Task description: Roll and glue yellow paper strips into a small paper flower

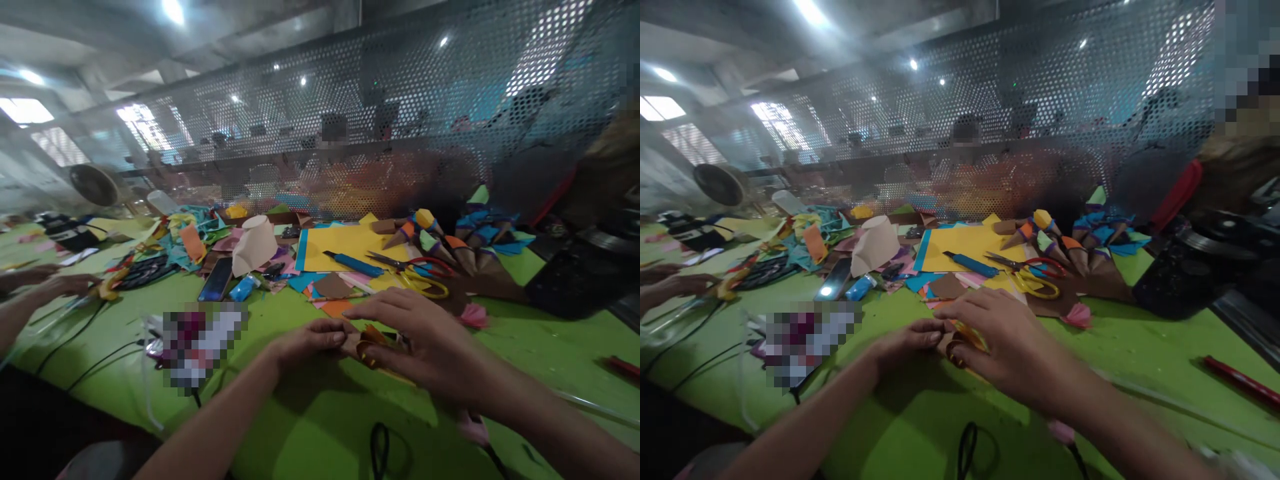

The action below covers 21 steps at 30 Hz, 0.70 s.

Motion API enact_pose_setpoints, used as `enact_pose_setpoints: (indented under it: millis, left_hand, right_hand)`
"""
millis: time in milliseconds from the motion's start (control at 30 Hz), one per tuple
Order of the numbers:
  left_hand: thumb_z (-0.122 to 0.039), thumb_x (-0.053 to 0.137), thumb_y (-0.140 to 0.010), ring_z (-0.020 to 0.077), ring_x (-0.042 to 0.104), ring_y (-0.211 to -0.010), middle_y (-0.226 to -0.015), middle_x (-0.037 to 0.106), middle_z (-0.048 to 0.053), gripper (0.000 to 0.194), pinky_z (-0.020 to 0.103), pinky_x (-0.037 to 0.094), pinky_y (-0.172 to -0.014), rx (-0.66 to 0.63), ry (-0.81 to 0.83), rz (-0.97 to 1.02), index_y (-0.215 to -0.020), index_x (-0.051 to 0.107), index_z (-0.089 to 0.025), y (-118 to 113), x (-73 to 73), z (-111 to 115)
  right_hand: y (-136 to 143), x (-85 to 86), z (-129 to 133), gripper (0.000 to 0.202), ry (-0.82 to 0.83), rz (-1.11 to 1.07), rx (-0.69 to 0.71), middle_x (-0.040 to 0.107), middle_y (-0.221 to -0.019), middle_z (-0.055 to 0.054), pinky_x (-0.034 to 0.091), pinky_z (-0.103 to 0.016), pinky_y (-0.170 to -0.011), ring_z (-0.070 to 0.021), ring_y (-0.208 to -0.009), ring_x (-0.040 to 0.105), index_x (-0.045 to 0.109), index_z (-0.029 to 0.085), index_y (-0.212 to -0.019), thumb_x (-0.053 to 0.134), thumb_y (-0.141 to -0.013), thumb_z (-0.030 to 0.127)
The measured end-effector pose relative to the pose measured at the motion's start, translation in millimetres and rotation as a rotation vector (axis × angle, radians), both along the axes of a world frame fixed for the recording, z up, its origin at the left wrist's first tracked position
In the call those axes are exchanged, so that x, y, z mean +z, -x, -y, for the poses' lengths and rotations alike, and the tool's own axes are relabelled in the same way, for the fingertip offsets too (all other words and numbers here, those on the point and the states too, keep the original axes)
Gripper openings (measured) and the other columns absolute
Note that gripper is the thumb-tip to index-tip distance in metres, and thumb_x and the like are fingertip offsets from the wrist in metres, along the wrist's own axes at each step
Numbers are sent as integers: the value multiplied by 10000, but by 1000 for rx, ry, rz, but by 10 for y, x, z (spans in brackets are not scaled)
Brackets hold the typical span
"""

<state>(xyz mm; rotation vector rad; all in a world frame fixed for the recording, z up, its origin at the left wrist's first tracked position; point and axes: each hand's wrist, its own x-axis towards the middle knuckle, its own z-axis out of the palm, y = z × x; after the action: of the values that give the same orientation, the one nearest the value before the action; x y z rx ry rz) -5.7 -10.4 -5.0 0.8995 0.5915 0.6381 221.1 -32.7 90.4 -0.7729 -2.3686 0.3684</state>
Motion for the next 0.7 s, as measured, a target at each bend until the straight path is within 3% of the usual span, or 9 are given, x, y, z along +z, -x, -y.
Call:
enact_pose_setpoints:
  millis: [100,233,400,700]
  left_hand:
    - [-366,846,-704,79,494,-612,-776,621,10,371,220,316,-586,19,-4,28,-981,725,-152,-4,-12,-22]
    - [-355,860,-689,72,487,-609,-775,606,9,394,222,310,-589,44,-8,68,-1000,718,-160,-15,-10,-21]
    - [-345,863,-684,78,505,-623,-785,622,18,397,213,315,-585,58,-12,62,-1000,719,-153,-14,-27,-22]
    - [-344,875,-670,83,521,-654,-783,624,8,388,202,342,-606,76,15,49,-968,717,-151,-12,-30,-12]
  right_hand:
    - [-36,6,-38,252,7,-87,-85,712,-1104,-49,488,-352,-886,-209,-1055,629,666,254,-1134,662,-888,198]
    - [-52,-21,-60,84,-6,-117,-175,716,-935,-33,503,-318,-783,-190,-899,650,701,231,-957,665,-891,195]
    - [-48,-35,-52,76,-34,-57,-141,700,-850,-24,469,-303,-725,-186,-824,630,703,223,-856,679,-869,153]
    - [-46,-42,-26,107,-117,31,-112,680,-839,-30,429,-293,-704,-184,-802,596,702,225,-868,644,-882,136]
